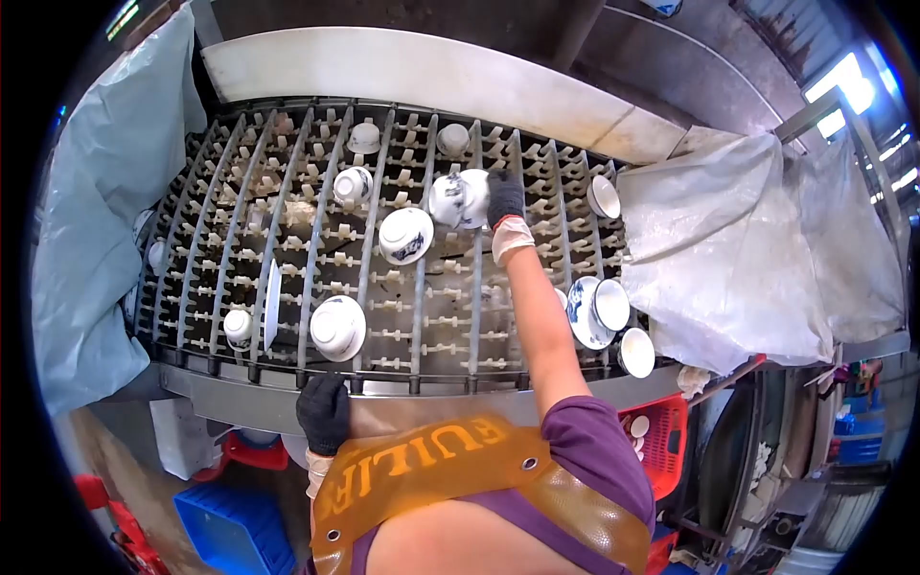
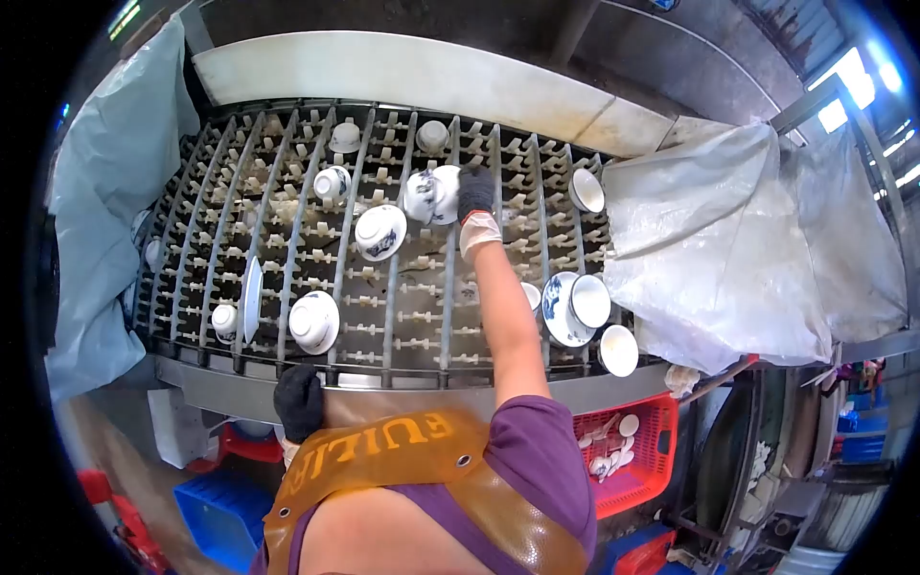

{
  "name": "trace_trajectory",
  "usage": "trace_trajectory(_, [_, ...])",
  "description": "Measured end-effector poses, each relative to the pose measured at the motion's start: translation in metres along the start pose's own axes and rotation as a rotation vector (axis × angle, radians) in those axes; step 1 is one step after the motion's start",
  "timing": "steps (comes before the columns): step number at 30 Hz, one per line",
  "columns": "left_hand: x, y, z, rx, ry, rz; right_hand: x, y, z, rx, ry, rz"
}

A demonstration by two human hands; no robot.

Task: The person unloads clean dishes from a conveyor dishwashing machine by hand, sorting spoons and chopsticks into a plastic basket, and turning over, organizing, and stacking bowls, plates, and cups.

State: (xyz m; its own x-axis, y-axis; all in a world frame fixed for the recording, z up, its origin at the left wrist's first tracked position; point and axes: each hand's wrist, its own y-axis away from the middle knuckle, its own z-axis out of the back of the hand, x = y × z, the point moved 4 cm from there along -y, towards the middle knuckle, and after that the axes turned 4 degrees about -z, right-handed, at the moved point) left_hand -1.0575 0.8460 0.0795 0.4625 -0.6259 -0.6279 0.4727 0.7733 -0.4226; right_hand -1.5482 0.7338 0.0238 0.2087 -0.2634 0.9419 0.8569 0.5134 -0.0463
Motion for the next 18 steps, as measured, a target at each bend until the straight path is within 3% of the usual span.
trace_trajectory(2, [-0.008,-0.005,-0.001,-0.005,-0.017,-0.018,0.003,-0.025,0.025,-0.232,0.01,0.052])
trace_trajectory(3, [-0.012,-0.007,-0.003,-0.001,-0.017,-0.015,-0.031,-0.061,0.03,-0.357,-0.053,0.121])
trace_trajectory(5, [-0.019,-0.01,-0.004,-0.017,0.008,-0.043,-0.006,-0.06,0.059,-0.229,0.034,0.182])
trace_trajectory(7, [-0.027,-0.012,-0.003,0.029,-0.013,-0.018,0.006,-0.05,0.086,-0.292,0.395,0.237])
trace_trajectory(8, [-0.028,-0.015,-0.007,0.046,-0.039,0.012,0.005,-0.05,0.104,-0.444,0.759,0.385])
trace_trajectory(9, [-0.026,-0.014,-0.01,0.033,-0.027,-0.016,-0.011,-0.056,0.124,-0.592,0.917,0.513])
trace_trajectory(11, [-0.029,-0.013,-0.014,0.04,-0.022,-0.001,-0.026,-0.054,0.16,-0.55,0.997,0.197])
trace_trajectory(13, [-0.03,-0.011,-0.018,0.034,-0.041,-0.004,-0.044,-0.066,0.186,-0.297,0.962,-0.092])
trace_trajectory(14, [-0.029,-0.01,-0.019,0.024,-0.059,-0.001,-0.056,-0.076,0.193,-0.222,0.939,0.154])
trace_trajectory(15, [-0.028,-0.01,-0.022,0.022,-0.058,-0.01,-0.066,-0.099,0.196,-0.302,0.857,0.229])
trace_trajectory(18, [-0.027,-0.005,-0.028,0.045,-0.046,-0.007,-0.008,-0.084,0.2,-0.17,0.669,0.132])
